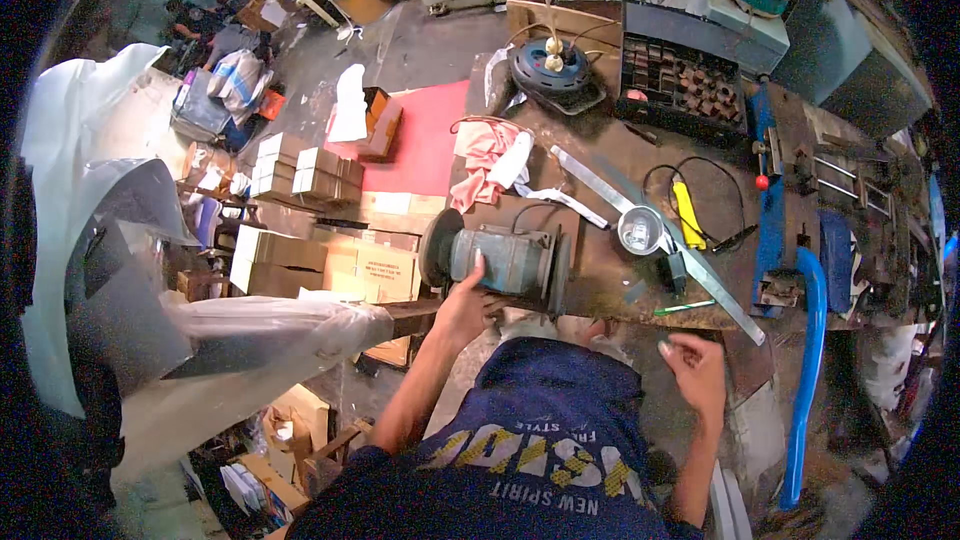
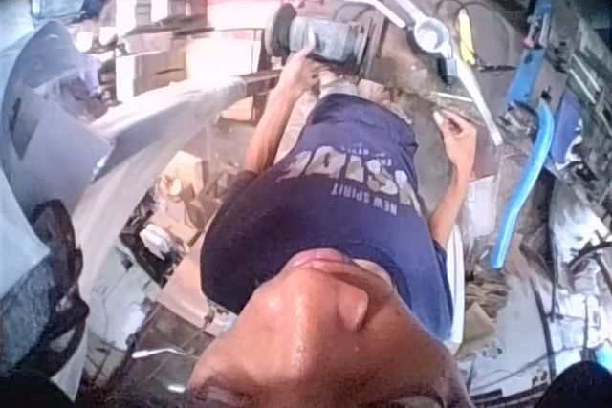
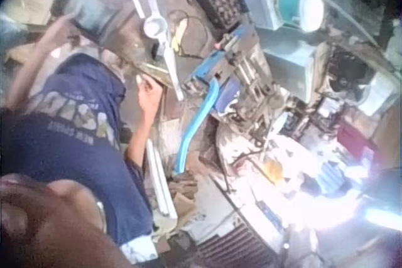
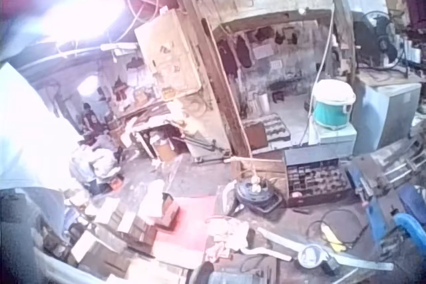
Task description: The person uses a mallet and punch to process a blue sheet on a workbench, grinds a small metal piece with a bench grinder, and uses a manual lever cutter to trim materials.
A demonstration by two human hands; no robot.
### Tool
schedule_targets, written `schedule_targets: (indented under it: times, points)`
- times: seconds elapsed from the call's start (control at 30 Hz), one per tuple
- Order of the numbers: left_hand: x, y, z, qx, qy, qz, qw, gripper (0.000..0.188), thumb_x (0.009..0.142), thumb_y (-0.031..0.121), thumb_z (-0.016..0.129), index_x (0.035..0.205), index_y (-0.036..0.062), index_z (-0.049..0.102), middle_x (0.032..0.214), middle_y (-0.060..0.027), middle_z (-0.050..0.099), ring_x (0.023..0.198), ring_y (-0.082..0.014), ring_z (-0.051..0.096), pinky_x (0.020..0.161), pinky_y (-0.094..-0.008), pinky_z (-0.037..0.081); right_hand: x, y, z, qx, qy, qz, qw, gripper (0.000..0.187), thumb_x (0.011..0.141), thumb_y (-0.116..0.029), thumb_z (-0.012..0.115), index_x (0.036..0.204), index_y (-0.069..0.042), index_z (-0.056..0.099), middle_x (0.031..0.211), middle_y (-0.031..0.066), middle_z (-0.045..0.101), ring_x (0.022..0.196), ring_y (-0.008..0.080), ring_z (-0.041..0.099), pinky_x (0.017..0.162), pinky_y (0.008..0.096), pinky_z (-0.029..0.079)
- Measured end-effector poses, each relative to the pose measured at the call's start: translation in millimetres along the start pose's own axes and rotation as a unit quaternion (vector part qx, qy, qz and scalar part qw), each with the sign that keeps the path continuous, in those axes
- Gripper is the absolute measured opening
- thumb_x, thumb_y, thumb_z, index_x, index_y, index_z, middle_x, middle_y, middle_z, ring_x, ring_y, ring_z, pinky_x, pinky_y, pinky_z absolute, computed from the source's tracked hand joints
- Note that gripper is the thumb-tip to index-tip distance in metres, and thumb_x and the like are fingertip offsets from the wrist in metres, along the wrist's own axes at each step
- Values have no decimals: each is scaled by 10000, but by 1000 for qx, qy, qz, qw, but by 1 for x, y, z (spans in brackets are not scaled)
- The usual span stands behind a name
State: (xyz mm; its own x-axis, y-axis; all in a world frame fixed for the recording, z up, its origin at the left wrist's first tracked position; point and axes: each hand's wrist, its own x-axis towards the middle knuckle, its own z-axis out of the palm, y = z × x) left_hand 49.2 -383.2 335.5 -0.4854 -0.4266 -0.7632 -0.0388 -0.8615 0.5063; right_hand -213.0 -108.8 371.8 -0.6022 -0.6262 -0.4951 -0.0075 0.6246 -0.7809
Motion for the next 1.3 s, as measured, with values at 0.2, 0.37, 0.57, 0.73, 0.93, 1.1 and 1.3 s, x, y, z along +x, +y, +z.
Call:
schedule_targets:
  times: [0.2,0.37,0.57,0.73,0.93,1.1,1.3]
  points:
    - [8,-11,-9,-1,-9,-43,999,762,868,580,654,1429,122,416,1371,-96,477,1162,-253,532,920,-404,441,-17,-72,36,207,31,-58,976,324,846,-87,745,1086,113,657,932,69,679,796,87,607,714,230,486]
    - [3,-7,3,3,-33,2,999,810,866,625,619,1408,57,422,1335,-133,516,1191,-280,531,936,-445,476,-36,-100,64,245,99,-101,959,328,841,-53,749,1108,112,653,981,82,674,830,90,619,728,216,497]
    - [-4,6,-3,53,-62,5,997,1032,808,765,552,1417,-47,363,1344,-225,488,1252,-352,454,1098,-494,214,-39,-134,69,441,-80,-68,891,324,891,-66,682,1170,89,628,885,90,672,651,96,600,562,214,457]
    - [9,0,-4,75,-55,-29,995,1058,826,764,517,1449,-65,308,1478,-250,378,1419,-349,270,1162,-492,78,-49,-135,79,587,-130,-45,798,346,959,-86,583,1259,83,555,754,59,576,557,59,464,457,214,332]
    - [7,-3,-5,76,-39,-17,996,961,850,741,514,1393,-44,406,1303,-188,550,1247,-286,457,1114,-478,183,-48,-125,84,518,-90,-52,849,323,939,-47,603,1233,86,590,882,87,623,603,55,529,495,198,403]
    - [4,2,-5,81,-52,-13,995,943,852,719,542,1406,-29,392,1290,-213,530,1252,-313,439,1107,-458,219,-36,-119,104,326,69,-119,935,305,884,15,670,1171,111,633,928,62,639,767,65,581,660,209,491]
    - [4,3,-4,61,-50,0,997,937,844,675,606,1463,33,317,1414,-199,423,1279,-328,417,1097,-473,236,-16,-94,111,117,96,-174,973,264,868,-1,682,1115,88,669,922,54,650,778,63,568,633,207,459]
